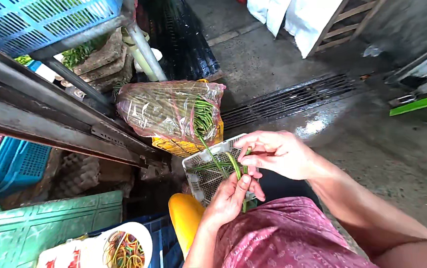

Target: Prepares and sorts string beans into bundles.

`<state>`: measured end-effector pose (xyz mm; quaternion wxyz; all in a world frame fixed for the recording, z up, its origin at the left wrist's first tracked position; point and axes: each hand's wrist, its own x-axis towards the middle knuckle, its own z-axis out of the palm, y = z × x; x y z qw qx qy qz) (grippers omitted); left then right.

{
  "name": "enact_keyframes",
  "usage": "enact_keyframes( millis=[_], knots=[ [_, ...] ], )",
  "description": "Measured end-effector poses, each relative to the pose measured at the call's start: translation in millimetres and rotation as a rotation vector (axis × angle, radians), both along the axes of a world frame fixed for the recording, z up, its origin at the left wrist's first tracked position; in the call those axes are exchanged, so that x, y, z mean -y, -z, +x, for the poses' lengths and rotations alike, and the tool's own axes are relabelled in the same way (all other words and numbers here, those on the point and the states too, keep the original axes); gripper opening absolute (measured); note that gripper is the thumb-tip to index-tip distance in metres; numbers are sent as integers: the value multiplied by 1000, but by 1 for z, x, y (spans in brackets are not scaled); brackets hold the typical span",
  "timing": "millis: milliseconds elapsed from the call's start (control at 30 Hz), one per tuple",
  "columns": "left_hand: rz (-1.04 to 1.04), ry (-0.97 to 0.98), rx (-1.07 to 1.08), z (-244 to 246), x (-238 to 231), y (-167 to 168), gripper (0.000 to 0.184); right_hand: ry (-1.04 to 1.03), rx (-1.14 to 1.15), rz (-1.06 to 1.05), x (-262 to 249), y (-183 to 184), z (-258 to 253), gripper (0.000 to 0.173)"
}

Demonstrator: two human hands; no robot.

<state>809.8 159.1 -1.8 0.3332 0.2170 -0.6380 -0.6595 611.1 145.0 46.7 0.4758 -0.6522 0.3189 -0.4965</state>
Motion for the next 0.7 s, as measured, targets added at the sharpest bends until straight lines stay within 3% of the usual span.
enact_keyframes(
  millis=[267, 367, 500, 633, 700],
  knots=[
    [-90, 116, 254, 23, 13, 1, 42, -131, -180, -25, 12, -9, 1, 35],
    [-106, 145, 307, 27, 18, 4, 40, -148, -272, -114, 16, -8, 6, 28],
    [-62, 51, 162, 28, 17, 7, 38, -138, -390, -162, 19, -3, 14, 19],
    [-3, -26, 150, 29, 14, 10, 29, -286, -304, 60, 45, 5, 16, 25],
    [58, -8, 125, 36, 11, 10, 28, -148, -364, 130, 82, 25, 17, 25]
  ],
)
